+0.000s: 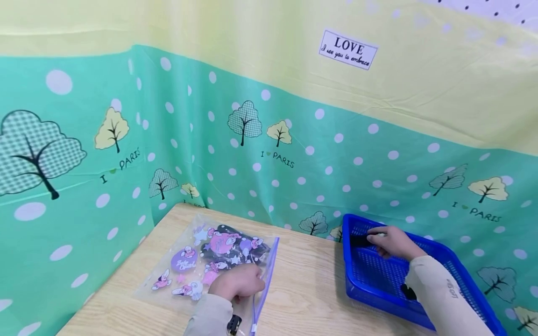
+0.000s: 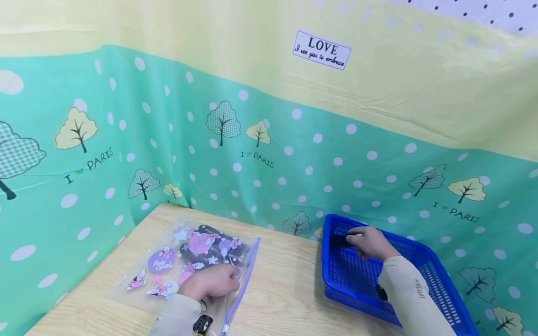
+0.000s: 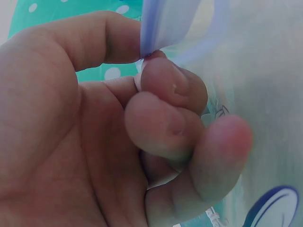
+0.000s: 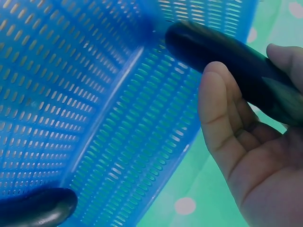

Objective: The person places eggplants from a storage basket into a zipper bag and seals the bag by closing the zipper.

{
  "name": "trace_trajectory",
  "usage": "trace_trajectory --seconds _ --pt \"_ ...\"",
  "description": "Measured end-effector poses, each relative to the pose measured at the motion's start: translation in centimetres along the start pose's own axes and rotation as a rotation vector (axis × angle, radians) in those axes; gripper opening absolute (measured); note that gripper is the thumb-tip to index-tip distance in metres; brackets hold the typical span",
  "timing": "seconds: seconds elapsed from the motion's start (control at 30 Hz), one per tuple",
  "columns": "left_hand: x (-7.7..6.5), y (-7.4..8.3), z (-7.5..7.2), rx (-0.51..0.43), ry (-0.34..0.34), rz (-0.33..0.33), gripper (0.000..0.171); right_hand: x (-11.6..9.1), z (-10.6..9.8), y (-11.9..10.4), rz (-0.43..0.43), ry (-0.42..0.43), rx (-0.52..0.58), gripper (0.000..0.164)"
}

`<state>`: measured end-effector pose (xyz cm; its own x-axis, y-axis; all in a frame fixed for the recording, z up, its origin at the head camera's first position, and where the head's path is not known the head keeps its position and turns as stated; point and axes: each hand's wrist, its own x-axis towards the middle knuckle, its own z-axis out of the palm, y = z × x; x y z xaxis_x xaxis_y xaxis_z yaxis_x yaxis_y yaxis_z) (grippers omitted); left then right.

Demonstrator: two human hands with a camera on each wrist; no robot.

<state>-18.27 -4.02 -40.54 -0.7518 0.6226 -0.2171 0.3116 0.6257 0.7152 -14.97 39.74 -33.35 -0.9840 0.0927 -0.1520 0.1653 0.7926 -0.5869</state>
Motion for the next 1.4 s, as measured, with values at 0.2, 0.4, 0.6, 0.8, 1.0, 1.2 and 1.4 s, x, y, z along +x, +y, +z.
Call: trace_trajectory --seconds 0.2,0.4,0.6,0.8,1.0,1.2,1.4 --pt "0.2 -0.1 0.1 0.009 0.004 0.012 0.025 -0.8 -0.8 -0.6 -0.013 0.025 0.011 0.056" --pt "0.2 -0.2 0.2 0.007 0.015 0.009 0.025 -1.5 -1.2 -1.3 -0.047 0.08 0.018 0.059" --pt "0.1 0.0 0.2 -0.014 0.008 -0.02 0.022 -2.2 -1.1 -1.4 -0.076 0.164 0.048 0.059" --pt "0.1 0.0 0.2 -0.016 0.0 -0.024 0.019 -2.9 -0.4 -2.5 -0.148 0.172 0.12 0.059" --pt "0.1 -0.1 0.1 -0.036 0.016 -0.016 0.021 -3.7 1.4 -4.9 -0.181 0.075 0.18 0.058" --pt "0.1 -0.1 0.0 -0.075 0.022 -0.023 0.021 -4.2 3.9 -6.9 -0.217 -0.02 0.204 0.054" --pt "0.1 0.0 -0.2 -0.109 0.028 -0.019 0.02 -4.7 6.7 -8.4 -0.228 -0.081 0.18 0.051"
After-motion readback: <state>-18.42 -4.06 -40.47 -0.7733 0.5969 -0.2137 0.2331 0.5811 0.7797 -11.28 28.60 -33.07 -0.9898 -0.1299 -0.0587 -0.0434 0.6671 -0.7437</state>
